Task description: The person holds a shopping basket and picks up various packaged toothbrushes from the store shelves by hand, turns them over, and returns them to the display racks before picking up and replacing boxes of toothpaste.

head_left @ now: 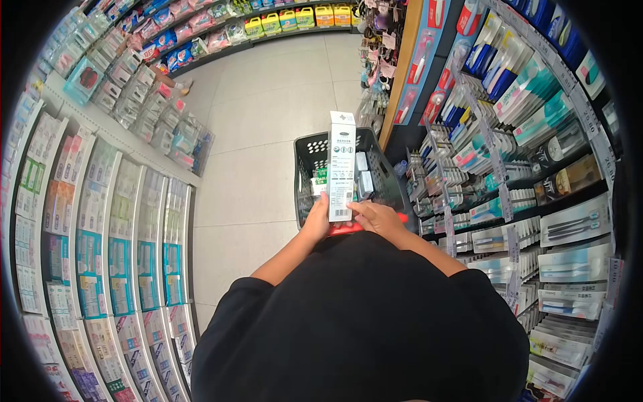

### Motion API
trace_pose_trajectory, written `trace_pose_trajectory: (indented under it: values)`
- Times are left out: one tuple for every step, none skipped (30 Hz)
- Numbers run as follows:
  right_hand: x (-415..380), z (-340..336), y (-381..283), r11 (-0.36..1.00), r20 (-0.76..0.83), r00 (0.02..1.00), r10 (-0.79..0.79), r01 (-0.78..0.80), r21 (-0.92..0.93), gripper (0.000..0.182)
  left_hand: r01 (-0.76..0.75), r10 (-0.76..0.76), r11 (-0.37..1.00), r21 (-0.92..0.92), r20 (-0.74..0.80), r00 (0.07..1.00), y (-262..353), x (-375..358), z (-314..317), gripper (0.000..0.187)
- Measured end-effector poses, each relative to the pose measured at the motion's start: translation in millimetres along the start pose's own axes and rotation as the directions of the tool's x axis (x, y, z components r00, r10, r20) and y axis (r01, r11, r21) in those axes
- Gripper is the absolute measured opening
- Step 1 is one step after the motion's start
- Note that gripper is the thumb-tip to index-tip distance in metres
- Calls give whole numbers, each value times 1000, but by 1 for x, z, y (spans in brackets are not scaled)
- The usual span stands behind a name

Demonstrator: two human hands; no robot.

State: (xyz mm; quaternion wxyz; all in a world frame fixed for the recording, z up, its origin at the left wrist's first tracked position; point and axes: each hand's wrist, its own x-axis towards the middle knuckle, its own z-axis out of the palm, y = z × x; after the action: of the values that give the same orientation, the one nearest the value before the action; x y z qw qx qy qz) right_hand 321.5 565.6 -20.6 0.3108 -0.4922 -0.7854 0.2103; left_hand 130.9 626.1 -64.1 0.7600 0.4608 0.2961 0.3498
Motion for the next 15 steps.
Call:
trace_pose_trajectory:
  values:
    - [0,0,0,1000,14,1000,7,-7,-7,34,8,-9,1000,-26,-13,1000,-1,0,-1,68]
    - [0,-1,0,1000,28,999,15,-14,-15,35,16,-16,999,-27,-8,1000,-2,-1,-2,68]
    - [0,-1,0,1000,43,999,21,-20,-23,35,23,-23,999,-29,-3,1000,1,-2,-1,68]
    - [0,0,1,1000,33,999,9,-8,-19,36,30,-30,999,-32,1,1000,3,-2,0,68]
    - [-1,1,2,1000,24,1000,-4,5,-15,36,38,-38,999,-24,6,999,5,-2,0,68]
    - [-2,2,3,1000,16,1000,-17,17,-9,36,47,-47,999,-15,10,999,7,-2,0,68]
    - [-3,2,3,998,-21,998,-62,62,-21,39,59,-59,998,-8,13,998,9,-2,1,68]
    - [-4,2,4,994,-56,993,-106,104,-32,42,60,-59,998,-22,44,997,9,-1,1,68]
    - [-4,3,5,988,-92,984,-149,146,-45,46,107,-106,994,-24,35,994,19,-5,7,69]
    - [-2,9,9,979,-190,966,-178,193,62,50,120,-118,989,-88,24,993,23,-6,13,69]
    - [-4,13,11,985,-189,972,-141,157,73,52,128,-127,980,-150,15,992,24,-6,16,69]
    - [-6,13,12,989,-189,976,-106,123,79,54,113,-112,986,-125,10,994,24,-6,15,69]
    - [-7,13,13,992,-189,979,-71,89,85,56,98,-97,990,-101,7,995,22,-5,14,69]
    - [-8,13,14,996,-157,988,2,13,93,56,83,-83,994,-77,5,997,20,-6,13,69]
    - [-8,11,13,992,-137,990,35,-17,128,54,76,-75,997,28,-18,997,17,-7,11,68]
